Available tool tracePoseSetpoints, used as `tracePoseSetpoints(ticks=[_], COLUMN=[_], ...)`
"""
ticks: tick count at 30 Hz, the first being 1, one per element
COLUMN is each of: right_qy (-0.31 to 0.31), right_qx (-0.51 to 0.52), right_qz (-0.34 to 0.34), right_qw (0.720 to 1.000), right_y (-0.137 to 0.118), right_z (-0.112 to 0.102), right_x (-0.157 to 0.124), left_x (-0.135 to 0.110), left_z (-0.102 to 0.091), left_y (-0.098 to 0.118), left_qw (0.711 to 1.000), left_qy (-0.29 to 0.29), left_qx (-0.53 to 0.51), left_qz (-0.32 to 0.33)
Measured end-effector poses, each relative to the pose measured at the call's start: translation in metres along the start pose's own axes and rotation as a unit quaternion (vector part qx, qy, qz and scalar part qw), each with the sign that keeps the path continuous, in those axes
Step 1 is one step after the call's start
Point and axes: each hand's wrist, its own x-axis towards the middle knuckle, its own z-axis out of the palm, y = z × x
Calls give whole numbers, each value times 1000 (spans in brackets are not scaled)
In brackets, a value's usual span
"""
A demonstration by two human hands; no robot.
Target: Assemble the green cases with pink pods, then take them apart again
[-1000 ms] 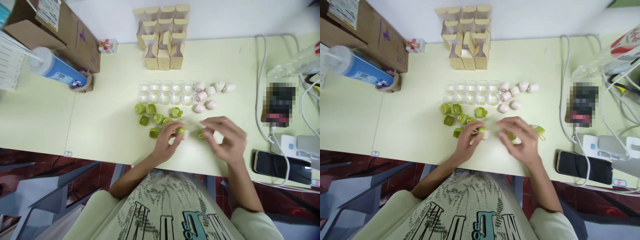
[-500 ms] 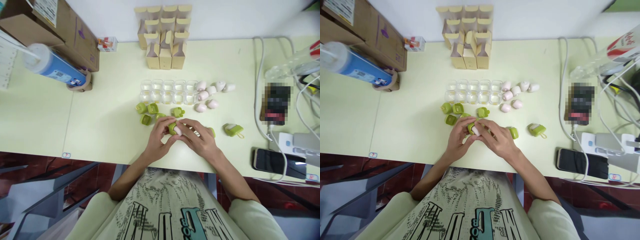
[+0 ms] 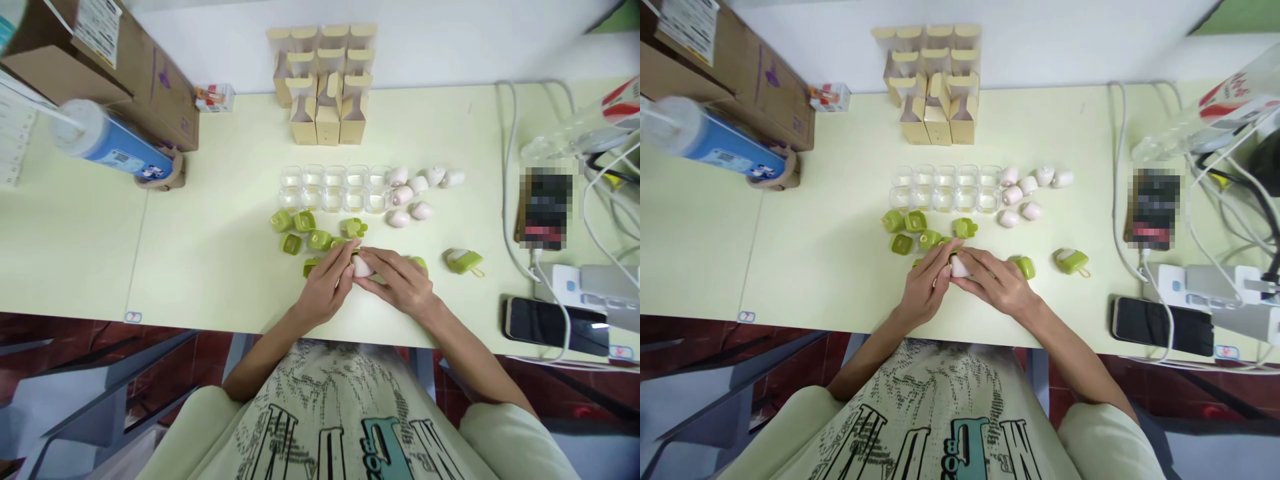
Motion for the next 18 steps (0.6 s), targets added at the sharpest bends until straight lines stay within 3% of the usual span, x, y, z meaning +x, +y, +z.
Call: tracePoseSetpoints(ticks=[4,6,9,12,16,18], right_qy=[70,101,88,39,-42,-27], right_qx=[25,4,-48,-109,-93,-69], right_qz=[49,116,272,367,366,341], right_qw=[996,988,957,923,925,937], right_y=[3,18,64,115,143,136], right_z=[-15,-29,-49,-56,-54,-57], right_x=[-3,-6,-18,-33,-41,-40], left_x=[1,-5,-21,-34,-28,-11], left_z=[3,9,18,21,26,38], left_y=[-3,-6,-9,-11,0,12], left_qw=[999,999,983,957,937,926], left_qy=[-11,-9,-38,-45,9,-41], left_qx=[-7,43,162,269,332,332], left_qz=[-52,-24,73,101,105,173])
